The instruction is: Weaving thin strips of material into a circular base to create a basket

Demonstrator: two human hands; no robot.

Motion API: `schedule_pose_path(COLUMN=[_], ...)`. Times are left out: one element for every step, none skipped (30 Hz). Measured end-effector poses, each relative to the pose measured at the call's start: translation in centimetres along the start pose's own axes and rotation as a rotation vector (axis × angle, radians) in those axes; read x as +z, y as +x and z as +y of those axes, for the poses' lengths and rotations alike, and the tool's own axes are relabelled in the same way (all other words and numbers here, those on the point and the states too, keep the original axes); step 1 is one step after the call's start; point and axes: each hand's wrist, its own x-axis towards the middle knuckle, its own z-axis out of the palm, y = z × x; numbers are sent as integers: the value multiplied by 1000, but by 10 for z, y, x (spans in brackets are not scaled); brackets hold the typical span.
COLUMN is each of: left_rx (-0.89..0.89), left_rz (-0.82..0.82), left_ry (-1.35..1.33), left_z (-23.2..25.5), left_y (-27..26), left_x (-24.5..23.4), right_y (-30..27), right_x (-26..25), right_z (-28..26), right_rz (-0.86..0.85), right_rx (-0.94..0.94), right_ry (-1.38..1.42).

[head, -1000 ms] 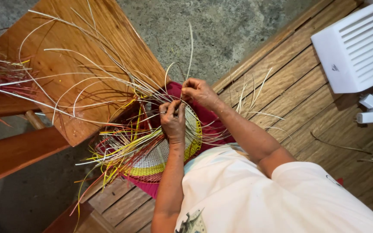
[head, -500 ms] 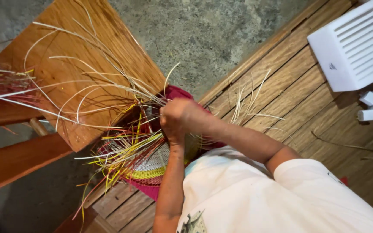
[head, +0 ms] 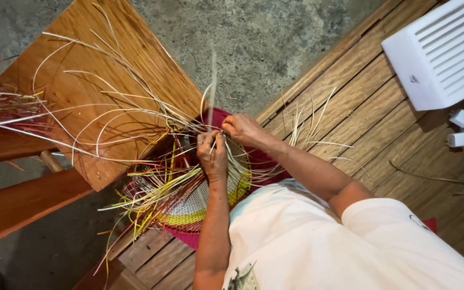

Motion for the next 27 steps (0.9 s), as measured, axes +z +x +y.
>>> schedule_pose_path(left_rx=[-2,15,32,33,19,5,7,-62,-131,-131,-164,-197,-197,-198,-199,-201,-219,-236,-237,-188,-140,-141,-45,48,44,100,157], left_rz=[2,22,42,44,45,46,47,57,67,71,100,130,134,180,226,225,244,263,262,270,278,279,262,243,242,222,201], left_ry=[0,46,92,93,117,139,136,97,58,56,69,84,83,114,146,144,149,156,155,128,101,101,93,88,90,94,98], left_z=[-1,-3,-4,-10,-17,-23,-14,-5,4,1,-2,-5,-14,-22,-31,-23,-16,-9,4,17,30,27,23,19,16,13,11], left_y=[-1,-1,-1,0,1,3,6,8,11,11,11,11,12,13,13,13,12,13,8,3,-1,-2,-4,-7,-10,-11,-12], left_x=[2,3,4,5,6,8,4,0,-3,0,4,7,9,13,16,15,15,14,9,4,-1,1,2,3,4,5,7], right_y=[1,2,4,5,7,8,3,-3,-8,-6,-4,-2,0,1,3,4,5,6,10,13,17,26,36,43,33,25,16], right_x=[0,1,2,3,5,5,0,-6,-11,-12,-14,-15,-12,-10,-8,0,7,15,20,26,32,39,46,55,34,10,-13], right_z=[2,3,4,6,9,12,6,1,-4,-6,-8,-11,-10,-9,-8,-2,4,11,16,21,25,42,59,76,59,43,26], right_rz=[-2,-24,-45,-44,-49,-52,-50,-78,-105,-107,-98,-90,-91,-93,-95,-95,-67,-39,-38,-10,19,19,18,16,14,7,0], right_rx=[-1,59,120,118,138,159,157,178,198,195,237,277,274,339,403,405,399,393,394,408,422,423,472,525,530,510,488], right_ry=[-1,29,59,59,112,164,162,218,274,270,314,360,357,544,731,729,807,887,887,979,1072,1071,1191,1312,1312,1418,1523])
